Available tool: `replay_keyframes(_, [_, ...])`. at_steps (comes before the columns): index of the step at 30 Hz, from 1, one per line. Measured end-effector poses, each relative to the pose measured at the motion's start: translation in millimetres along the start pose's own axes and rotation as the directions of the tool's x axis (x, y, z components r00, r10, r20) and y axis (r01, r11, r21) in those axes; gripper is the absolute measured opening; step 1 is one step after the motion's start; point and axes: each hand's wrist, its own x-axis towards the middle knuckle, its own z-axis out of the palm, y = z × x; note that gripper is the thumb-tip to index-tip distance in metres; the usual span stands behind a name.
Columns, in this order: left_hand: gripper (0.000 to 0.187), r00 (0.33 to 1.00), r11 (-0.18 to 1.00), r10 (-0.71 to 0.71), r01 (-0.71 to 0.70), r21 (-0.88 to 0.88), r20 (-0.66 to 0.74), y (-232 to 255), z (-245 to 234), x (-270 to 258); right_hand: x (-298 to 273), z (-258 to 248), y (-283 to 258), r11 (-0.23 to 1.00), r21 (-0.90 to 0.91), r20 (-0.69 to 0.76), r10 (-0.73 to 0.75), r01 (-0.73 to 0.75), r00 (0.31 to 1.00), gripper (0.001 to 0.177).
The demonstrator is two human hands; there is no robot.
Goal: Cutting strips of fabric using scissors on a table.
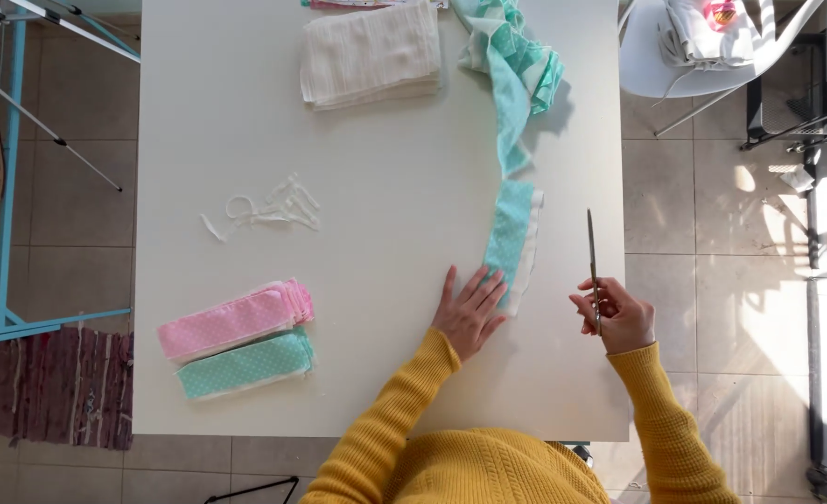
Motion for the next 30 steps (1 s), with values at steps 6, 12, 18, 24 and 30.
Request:
replay_keyframes(6, [0.024, 0.961, 0.963, -0.211, 0.236, -0.130, 0.182, 11.1, -56.2, -120.4, 29.5, -1.7, -29.8, 0.976, -0.123, 0.023, -0.176, 0.177, 0.984, 0.017])
replay_keyframes(12, [0.056, 0.936, 0.935, -0.343, 0.334, -0.118, -0.074, 39.7, -42.0, -126.0, 50.6, 48.6, -59.6, 0.955, -0.101, 0.333, -0.231, 0.278, 0.914, 0.026])
replay_keyframes(18, [0.072, 0.960, 0.960, -0.277, 0.275, -0.051, -0.034, 29.4, -27.7, -125.3, 77.4, 99.9, -56.3, 0.728, -0.249, 0.544, -0.441, 0.639, 0.714, 0.043])
replay_keyframes(24, [0.051, 0.976, 0.977, -0.210, 0.208, -0.035, -0.059, -0.8, -41.8, -176.8, 40.0, 97.9, -19.8, 0.815, -0.355, 0.534, -0.224, 0.457, 0.815, 0.060])
replay_keyframes(30, [0.046, 0.951, 0.951, -0.301, 0.293, -0.100, -0.068, 12.0, -31.6, -180.6, -14.0, 79.9, -24.2, 0.968, -0.165, 0.508, -0.082, 0.190, 0.857, 0.032])
